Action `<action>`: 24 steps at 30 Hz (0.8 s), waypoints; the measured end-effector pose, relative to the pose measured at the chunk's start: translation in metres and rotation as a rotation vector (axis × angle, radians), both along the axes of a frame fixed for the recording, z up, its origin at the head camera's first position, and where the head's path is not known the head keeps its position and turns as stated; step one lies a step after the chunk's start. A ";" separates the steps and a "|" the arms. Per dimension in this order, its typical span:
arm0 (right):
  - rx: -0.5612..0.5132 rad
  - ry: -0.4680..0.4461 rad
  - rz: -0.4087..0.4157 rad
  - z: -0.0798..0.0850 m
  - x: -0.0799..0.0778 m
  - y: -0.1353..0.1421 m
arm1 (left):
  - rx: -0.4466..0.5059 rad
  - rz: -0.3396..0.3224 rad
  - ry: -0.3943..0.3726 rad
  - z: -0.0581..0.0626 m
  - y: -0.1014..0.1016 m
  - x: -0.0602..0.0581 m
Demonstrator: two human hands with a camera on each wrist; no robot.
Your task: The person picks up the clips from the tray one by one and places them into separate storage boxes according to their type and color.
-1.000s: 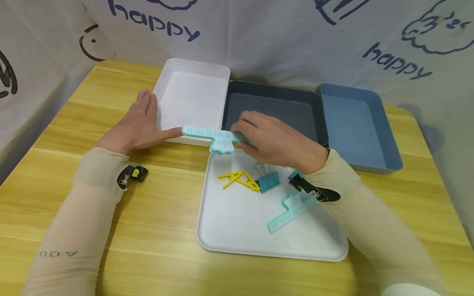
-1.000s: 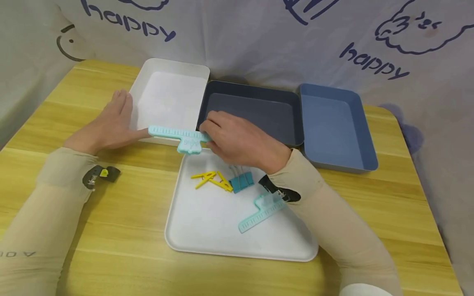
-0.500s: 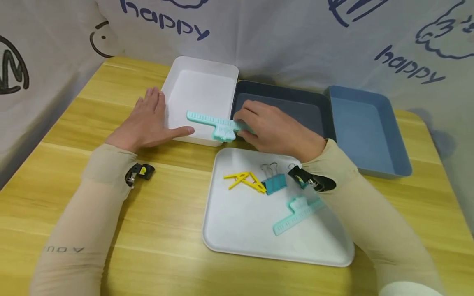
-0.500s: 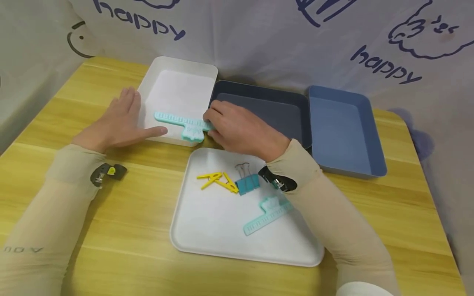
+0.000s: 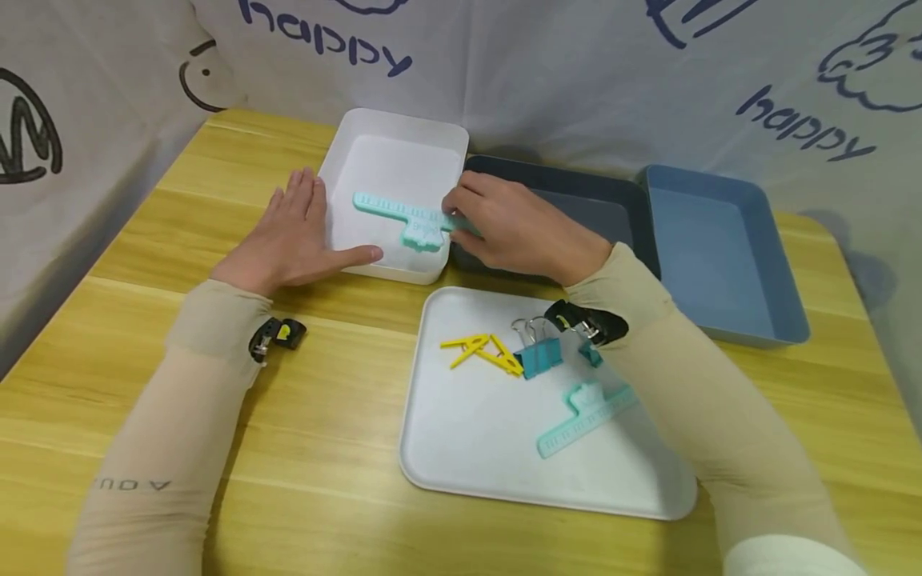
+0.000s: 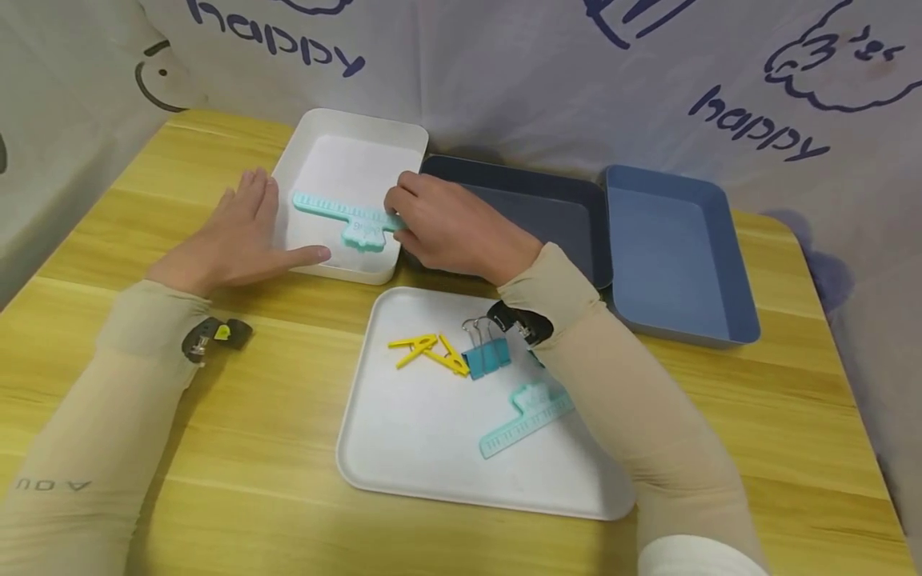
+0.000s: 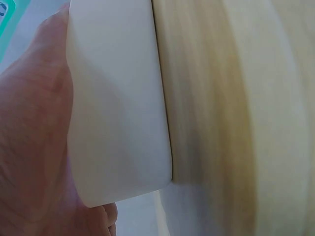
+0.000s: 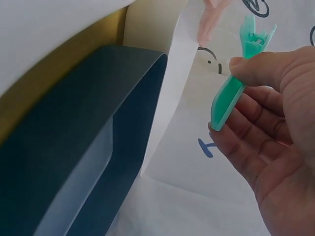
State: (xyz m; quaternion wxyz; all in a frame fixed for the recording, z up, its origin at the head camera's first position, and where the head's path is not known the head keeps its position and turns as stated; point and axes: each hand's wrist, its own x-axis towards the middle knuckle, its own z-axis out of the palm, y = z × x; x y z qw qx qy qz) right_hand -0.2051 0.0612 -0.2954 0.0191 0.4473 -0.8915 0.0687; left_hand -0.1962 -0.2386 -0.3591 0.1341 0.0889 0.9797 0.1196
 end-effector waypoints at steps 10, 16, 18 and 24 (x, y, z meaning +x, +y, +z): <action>0.041 -0.046 -0.037 -0.004 -0.012 -0.011 | -0.006 0.004 -0.009 0.002 0.000 0.000; 0.070 -0.078 -0.056 -0.008 -0.017 -0.018 | -0.008 0.003 -0.010 0.001 0.001 0.001; 0.079 -0.087 -0.057 -0.007 -0.019 -0.020 | -0.005 0.007 -0.014 0.001 0.000 0.001; 0.082 -0.079 -0.044 -0.003 -0.024 -0.027 | 0.000 0.007 -0.012 0.001 0.000 0.001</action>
